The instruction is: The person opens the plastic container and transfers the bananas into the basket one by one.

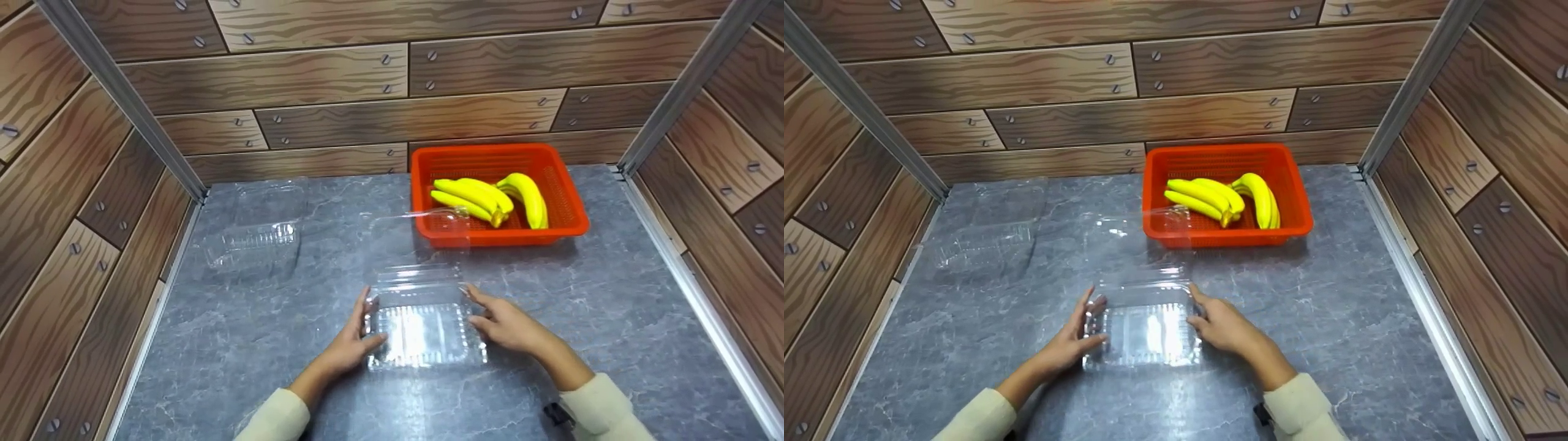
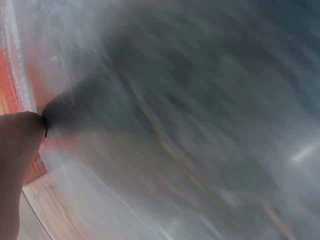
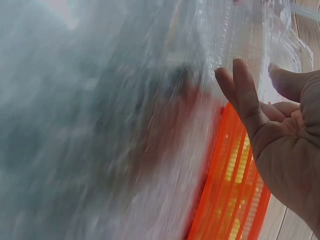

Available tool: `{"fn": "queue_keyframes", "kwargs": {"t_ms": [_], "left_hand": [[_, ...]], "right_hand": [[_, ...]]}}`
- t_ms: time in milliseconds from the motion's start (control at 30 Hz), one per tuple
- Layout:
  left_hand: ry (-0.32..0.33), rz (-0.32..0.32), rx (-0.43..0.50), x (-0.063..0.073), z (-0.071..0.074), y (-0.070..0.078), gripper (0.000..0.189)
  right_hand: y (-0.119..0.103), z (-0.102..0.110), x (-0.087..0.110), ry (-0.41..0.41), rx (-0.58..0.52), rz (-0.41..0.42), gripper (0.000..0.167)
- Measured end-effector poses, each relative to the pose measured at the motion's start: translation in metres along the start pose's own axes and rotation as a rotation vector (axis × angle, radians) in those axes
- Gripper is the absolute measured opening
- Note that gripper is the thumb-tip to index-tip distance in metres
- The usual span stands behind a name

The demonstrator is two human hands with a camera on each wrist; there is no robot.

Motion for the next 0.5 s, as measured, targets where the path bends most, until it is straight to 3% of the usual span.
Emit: {"fn": "queue_keyframes", "kwargs": {"t_ms": [233, 500], "left_hand": [[0.035, -0.001, 0.051, 0.007, 0.028, -0.007, 0.104], [0.152, -0.013, 0.061, 0.011, 0.06, -0.012, 0.093]], "right_hand": [[-0.007, -0.014, -0.028, -0.012, 0.094, 0.05, 0.072], [-0.014, -0.033, -0.06, 0.005, 0.03, 0.017, 0.074]]}}
Point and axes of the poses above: each hand's wrist, its own x-axis away from the middle knuckle, its own z-axis out of the back of the hand, y = z × x, the point moved 4 cm from there along -x, towards the middle knuckle, and after that the axes turned 15 degrees about z, right-handed, at the moved point
